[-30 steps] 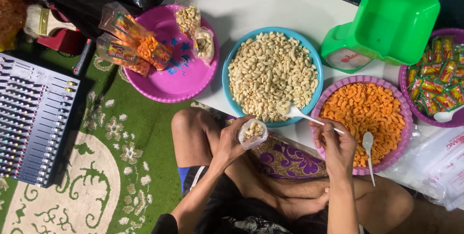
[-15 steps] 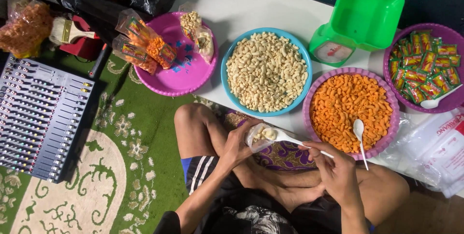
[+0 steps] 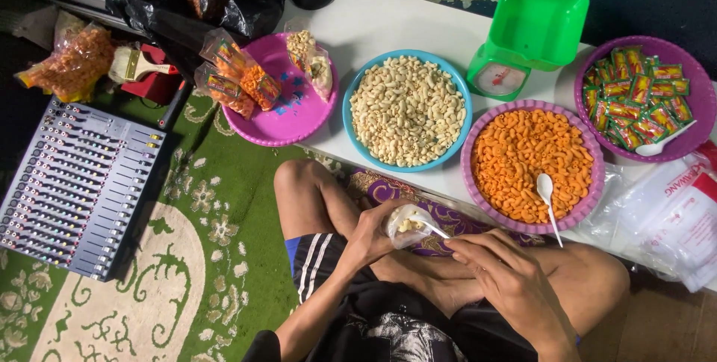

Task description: The person is manually packing small white snacks into small plastic bags using a spoon.

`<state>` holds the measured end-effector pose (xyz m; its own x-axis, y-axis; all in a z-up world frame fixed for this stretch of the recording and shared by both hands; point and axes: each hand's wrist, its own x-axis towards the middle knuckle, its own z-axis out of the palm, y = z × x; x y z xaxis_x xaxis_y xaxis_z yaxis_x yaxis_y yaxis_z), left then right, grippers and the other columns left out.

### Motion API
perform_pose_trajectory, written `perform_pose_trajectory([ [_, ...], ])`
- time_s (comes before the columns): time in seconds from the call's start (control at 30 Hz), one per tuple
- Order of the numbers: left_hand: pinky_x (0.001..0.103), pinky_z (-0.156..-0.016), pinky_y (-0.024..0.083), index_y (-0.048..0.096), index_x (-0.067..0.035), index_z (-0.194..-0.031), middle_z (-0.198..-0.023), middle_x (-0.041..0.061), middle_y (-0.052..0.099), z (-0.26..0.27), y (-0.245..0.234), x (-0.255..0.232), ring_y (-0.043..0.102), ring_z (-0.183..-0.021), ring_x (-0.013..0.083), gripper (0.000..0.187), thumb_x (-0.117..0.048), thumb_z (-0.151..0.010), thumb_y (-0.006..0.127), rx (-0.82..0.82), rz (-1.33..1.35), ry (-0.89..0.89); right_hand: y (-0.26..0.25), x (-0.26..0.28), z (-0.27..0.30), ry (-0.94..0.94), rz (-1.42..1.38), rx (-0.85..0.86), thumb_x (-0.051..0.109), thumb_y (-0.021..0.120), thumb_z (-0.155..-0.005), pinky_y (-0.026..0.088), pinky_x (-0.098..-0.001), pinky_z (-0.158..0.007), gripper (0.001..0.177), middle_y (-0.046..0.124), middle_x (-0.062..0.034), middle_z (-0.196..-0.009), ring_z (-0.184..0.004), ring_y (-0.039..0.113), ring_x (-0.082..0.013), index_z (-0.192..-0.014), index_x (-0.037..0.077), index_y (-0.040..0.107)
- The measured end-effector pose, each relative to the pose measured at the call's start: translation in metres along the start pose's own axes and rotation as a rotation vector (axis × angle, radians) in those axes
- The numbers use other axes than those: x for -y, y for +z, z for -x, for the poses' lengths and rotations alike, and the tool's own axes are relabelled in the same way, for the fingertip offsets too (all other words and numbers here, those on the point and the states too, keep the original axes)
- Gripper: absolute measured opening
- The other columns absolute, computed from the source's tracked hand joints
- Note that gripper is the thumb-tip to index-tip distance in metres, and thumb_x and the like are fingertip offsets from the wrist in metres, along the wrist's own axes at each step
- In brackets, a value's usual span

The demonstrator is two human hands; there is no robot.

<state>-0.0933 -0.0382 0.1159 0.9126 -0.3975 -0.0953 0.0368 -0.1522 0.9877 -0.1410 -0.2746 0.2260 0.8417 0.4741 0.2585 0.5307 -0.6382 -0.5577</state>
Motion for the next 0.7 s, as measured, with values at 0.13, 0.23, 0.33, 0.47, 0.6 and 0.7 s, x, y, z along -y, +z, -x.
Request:
perform_pose_trajectory([
  [0.13, 0.028, -0.086, 0.057, 0.063, -0.009, -0.127, -0.115, 0.009, 0.074, 0.006, 0.010, 0.008, 0.073, -0.100, 0.0184, 0.062, -0.042, -0.078, 0.083, 0.019, -0.041, 0.062, 0.003, 0.003, 0.011, 0.011, -0.005, 0.061, 0.006, 0.064, -0.093, 0.055, -0.0366, -0.087, 0.029, 0.071, -0.0048, -0.106, -0.097, 0.066, -0.0199, -0.121, 0.006, 0.068],
  [0.23, 0.027, -0.083, 0.058, 0.063, -0.009, -0.126, -0.115, 0.007, 0.073, 0.010, 0.013, 0.008, 0.071, -0.099, 0.0162, 0.065, -0.043, -0.075, 0.085, 0.049, -0.052, 0.085, 0.004, 0.002, 0.021, 0.011, -0.009, 0.063, 0.007, 0.064, -0.093, 0.056, -0.0356, -0.086, 0.027, 0.072, -0.0028, -0.106, -0.097, 0.066, -0.0194, -0.120, 0.007, 0.069],
  [0.33, 0.031, -0.091, 0.059, 0.061, -0.005, -0.130, -0.126, 0.012, 0.069, 0.012, 0.016, 0.017, 0.071, -0.109, 0.0228, 0.067, -0.038, -0.077, 0.085, 0.071, -0.067, 0.133, 0.002, 0.000, 0.029, 0.085, -0.046, 0.048, 0.007, 0.057, -0.096, 0.054, -0.0371, -0.093, 0.032, 0.072, -0.0032, -0.111, -0.105, 0.068, -0.0200, -0.126, 0.011, 0.068],
  [0.47, 0.031, -0.089, 0.056, 0.062, -0.005, -0.128, -0.121, 0.009, 0.072, 0.012, 0.017, 0.017, 0.071, -0.107, 0.0198, 0.068, -0.041, -0.076, 0.085, 0.095, -0.057, 0.133, 0.002, 0.004, 0.022, 0.053, -0.092, 0.051, 0.006, 0.059, -0.095, 0.054, -0.0371, -0.088, 0.028, 0.071, -0.0036, -0.107, -0.098, 0.067, -0.0202, -0.121, 0.008, 0.070],
  [0.6, 0.031, -0.089, 0.058, 0.061, -0.006, -0.131, -0.123, 0.010, 0.071, 0.013, 0.016, 0.024, 0.071, -0.108, 0.0208, 0.070, -0.043, -0.076, 0.084, 0.103, -0.069, 0.125, 0.004, 0.006, 0.019, 0.036, -0.086, 0.027, 0.005, 0.063, -0.093, 0.054, -0.0353, -0.085, 0.025, 0.072, -0.0012, -0.103, -0.094, 0.066, -0.0182, -0.117, 0.008, 0.070],
  [0.7, 0.031, -0.091, 0.059, 0.061, -0.005, -0.128, -0.122, 0.010, 0.071, 0.013, 0.013, 0.017, 0.071, -0.108, 0.0210, 0.068, -0.041, -0.076, 0.084, 0.113, -0.012, 0.129, 0.004, 0.005, 0.016, 0.017, -0.092, 0.077, 0.003, 0.064, -0.091, 0.053, -0.0358, -0.087, 0.028, 0.071, -0.0010, -0.102, -0.094, 0.066, -0.0176, -0.118, 0.009, 0.070],
])
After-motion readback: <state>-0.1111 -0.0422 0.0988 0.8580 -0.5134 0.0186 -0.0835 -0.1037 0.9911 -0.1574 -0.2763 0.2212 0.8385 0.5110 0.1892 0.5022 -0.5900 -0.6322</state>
